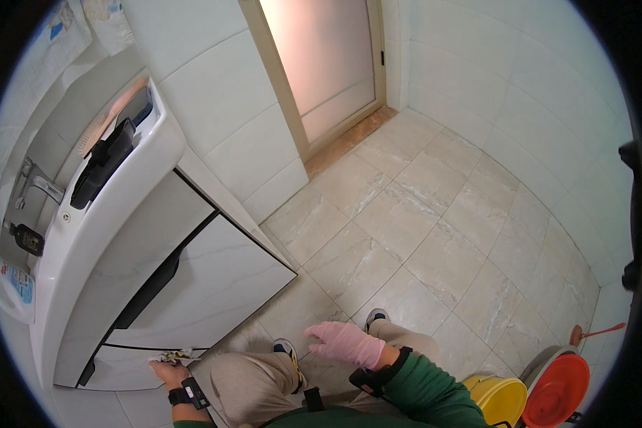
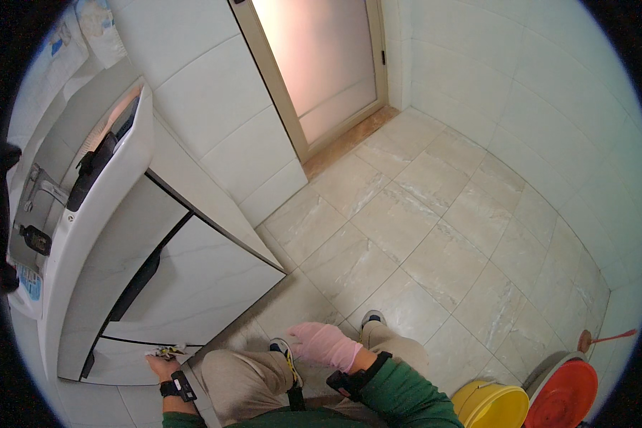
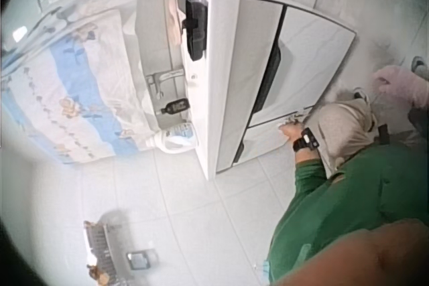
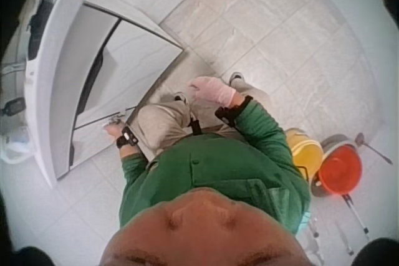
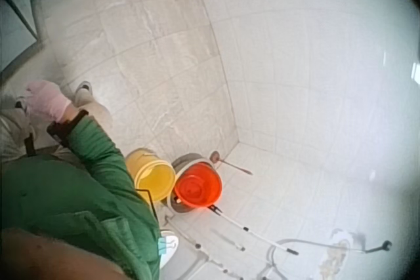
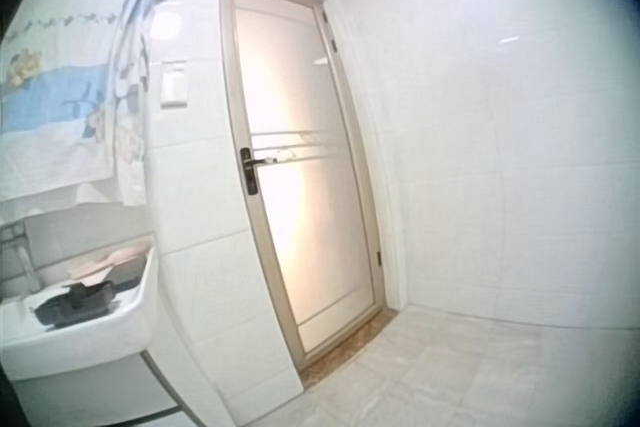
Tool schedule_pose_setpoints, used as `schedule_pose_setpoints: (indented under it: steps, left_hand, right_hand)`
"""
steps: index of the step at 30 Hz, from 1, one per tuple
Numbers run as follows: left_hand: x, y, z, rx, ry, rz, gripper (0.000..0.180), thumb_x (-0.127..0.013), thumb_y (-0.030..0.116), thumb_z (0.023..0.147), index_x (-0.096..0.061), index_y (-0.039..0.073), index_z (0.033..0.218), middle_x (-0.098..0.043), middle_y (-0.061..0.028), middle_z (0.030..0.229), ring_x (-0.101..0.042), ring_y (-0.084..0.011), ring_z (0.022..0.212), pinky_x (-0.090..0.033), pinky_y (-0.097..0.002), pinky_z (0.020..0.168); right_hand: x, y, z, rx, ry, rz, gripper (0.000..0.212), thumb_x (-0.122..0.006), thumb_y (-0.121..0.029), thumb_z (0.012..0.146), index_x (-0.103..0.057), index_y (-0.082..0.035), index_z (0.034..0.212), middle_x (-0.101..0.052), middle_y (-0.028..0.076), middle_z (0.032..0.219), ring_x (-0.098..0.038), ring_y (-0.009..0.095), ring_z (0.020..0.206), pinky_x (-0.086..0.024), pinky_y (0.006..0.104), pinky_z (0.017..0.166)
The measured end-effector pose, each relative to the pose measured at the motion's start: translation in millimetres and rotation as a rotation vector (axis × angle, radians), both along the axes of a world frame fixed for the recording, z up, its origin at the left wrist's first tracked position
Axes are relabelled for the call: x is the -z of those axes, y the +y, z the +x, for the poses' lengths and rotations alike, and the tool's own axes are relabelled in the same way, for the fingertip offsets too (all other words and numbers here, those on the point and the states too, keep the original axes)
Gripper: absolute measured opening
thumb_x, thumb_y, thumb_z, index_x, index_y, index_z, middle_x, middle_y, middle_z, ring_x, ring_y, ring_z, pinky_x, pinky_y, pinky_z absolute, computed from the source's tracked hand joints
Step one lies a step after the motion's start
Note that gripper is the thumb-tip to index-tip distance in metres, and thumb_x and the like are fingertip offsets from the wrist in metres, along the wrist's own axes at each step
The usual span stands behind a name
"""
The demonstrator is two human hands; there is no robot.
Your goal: The person kneels on the bathroom floor and wipes the exterior of a white vanity cabinet using a cloth. They clean the drawer fronts and side panels, switching the cloth between hands as they work.
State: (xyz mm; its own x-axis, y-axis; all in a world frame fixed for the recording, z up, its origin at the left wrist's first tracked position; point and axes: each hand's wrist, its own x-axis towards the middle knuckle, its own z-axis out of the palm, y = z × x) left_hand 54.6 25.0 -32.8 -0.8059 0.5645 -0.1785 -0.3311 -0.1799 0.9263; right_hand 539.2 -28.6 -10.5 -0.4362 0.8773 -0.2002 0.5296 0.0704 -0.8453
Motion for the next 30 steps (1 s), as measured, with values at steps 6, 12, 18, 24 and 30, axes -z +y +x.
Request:
schedule_pose_setpoints:
  steps: [6,12,18,24,30]
  left_hand:
    - [-59,2,32,-0.219,0.515,-0.126,0.062,-0.039,0.040,0.101,-0.027,-0.005,0.143,-0.041,-0.0236,0.140,-0.044,-0.0326,0.125,-0.037,-0.0412,0.105]
    - [-104,-6,-30,-0.384,0.945,-0.069,0.059,-0.043,0.037,0.100,-0.031,-0.006,0.138,-0.041,-0.0236,0.138,-0.049,-0.0354,0.118,-0.043,-0.0444,0.098]
    - [-79,-27,-204,-0.375,0.454,-0.203,0.052,-0.036,0.037,0.098,-0.043,-0.003,0.131,-0.049,-0.0182,0.131,-0.052,-0.0324,0.112,-0.044,-0.0458,0.095]
    - [-64,-24,-154,-0.260,0.351,-0.126,0.052,-0.043,0.040,0.097,-0.049,0.001,0.131,-0.051,-0.0139,0.132,-0.051,-0.0309,0.114,-0.044,-0.0452,0.096]
    - [-63,-7,-37,-0.365,0.420,-0.018,0.051,-0.041,0.038,0.099,-0.046,-0.003,0.129,-0.052,-0.0167,0.130,-0.053,-0.0315,0.112,-0.044,-0.0454,0.096]
  right_hand:
    - [6,1,0,-0.036,-0.105,0.006,0.043,-0.059,-0.035,0.089,-0.059,-0.005,0.120,-0.064,0.020,0.112,-0.059,0.036,0.108,-0.048,0.0422,0.090]
    - [3,1,-1,-0.042,-0.132,0.024,0.039,-0.059,-0.034,0.088,-0.059,-0.005,0.115,-0.064,0.019,0.108,-0.060,0.036,0.104,-0.049,0.0437,0.088]
    - [4,1,0,-0.074,-0.173,0.037,0.039,-0.058,-0.033,0.088,-0.059,-0.004,0.115,-0.065,0.019,0.107,-0.061,0.037,0.103,-0.049,0.0439,0.087]
    - [5,3,-4,-0.101,-0.169,0.009,0.040,-0.057,-0.031,0.088,-0.058,-0.004,0.117,-0.064,0.020,0.110,-0.061,0.037,0.104,-0.049,0.0442,0.088]
    - [8,7,-9,-0.110,-0.213,-0.060,0.041,-0.058,-0.031,0.089,-0.057,-0.004,0.120,-0.064,0.021,0.112,-0.060,0.038,0.107,-0.049,0.0446,0.089]
